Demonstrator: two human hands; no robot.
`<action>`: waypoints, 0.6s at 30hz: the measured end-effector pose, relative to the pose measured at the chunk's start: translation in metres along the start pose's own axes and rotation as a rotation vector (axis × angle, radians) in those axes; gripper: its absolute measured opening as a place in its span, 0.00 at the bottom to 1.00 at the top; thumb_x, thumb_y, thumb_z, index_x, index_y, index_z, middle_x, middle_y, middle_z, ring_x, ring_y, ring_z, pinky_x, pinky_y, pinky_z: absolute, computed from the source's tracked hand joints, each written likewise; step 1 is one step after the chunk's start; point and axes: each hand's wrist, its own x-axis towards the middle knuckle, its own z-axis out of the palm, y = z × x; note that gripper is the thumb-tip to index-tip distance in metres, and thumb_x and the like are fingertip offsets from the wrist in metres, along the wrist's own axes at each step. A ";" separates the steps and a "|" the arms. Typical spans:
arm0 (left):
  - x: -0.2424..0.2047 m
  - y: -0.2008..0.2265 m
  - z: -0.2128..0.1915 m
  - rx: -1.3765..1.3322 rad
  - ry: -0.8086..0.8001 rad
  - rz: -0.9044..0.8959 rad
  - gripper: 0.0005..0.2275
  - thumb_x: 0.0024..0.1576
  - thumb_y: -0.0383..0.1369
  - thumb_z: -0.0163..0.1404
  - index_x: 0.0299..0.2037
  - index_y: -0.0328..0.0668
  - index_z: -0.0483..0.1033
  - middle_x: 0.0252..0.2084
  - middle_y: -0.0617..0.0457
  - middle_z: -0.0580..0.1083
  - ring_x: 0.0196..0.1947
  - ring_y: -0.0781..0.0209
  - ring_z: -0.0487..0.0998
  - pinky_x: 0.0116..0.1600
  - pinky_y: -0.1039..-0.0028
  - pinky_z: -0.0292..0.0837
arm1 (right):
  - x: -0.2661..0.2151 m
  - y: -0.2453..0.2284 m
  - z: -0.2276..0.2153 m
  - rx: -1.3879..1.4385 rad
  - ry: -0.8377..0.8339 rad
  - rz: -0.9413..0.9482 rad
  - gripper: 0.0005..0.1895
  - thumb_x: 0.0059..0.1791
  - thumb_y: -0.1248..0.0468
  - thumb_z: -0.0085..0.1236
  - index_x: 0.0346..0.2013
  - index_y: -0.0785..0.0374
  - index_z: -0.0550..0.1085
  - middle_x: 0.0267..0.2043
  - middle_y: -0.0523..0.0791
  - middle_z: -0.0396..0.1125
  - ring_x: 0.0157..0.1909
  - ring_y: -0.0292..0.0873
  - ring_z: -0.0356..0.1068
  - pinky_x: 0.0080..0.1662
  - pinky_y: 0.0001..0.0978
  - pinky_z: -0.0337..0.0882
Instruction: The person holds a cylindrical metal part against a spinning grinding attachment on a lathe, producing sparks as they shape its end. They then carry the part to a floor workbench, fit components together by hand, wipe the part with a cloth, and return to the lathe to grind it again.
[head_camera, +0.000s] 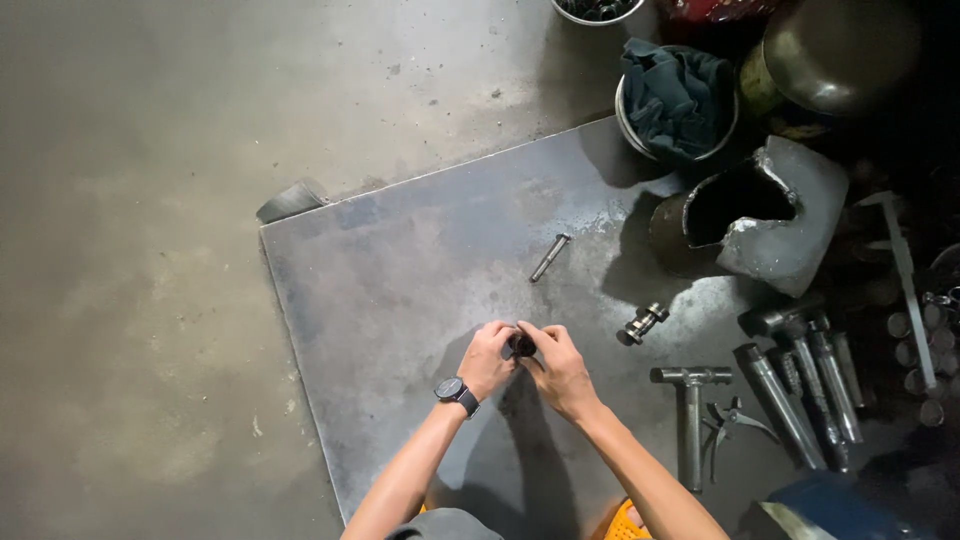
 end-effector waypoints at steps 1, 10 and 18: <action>0.000 0.001 -0.001 -0.011 0.008 -0.001 0.19 0.44 0.23 0.60 0.47 0.40 0.76 0.50 0.46 0.75 0.50 0.43 0.75 0.56 0.61 0.72 | 0.001 -0.001 0.003 -0.016 -0.025 -0.008 0.30 0.43 0.72 0.65 0.60 0.61 0.71 0.47 0.52 0.67 0.47 0.52 0.71 0.49 0.39 0.73; -0.008 0.009 -0.006 -0.063 -0.018 -0.103 0.31 0.44 0.25 0.63 0.61 0.36 0.66 0.54 0.41 0.73 0.56 0.42 0.75 0.60 0.61 0.71 | -0.001 0.006 0.010 -0.083 -0.058 -0.032 0.35 0.42 0.72 0.66 0.64 0.63 0.68 0.48 0.53 0.68 0.50 0.55 0.69 0.51 0.42 0.72; -0.023 0.015 -0.010 -0.060 0.011 -0.061 0.28 0.47 0.27 0.63 0.59 0.35 0.69 0.54 0.41 0.74 0.56 0.43 0.76 0.60 0.62 0.72 | -0.036 0.032 -0.029 -0.117 0.214 -0.019 0.24 0.42 0.67 0.66 0.51 0.68 0.73 0.53 0.53 0.71 0.52 0.55 0.70 0.53 0.43 0.71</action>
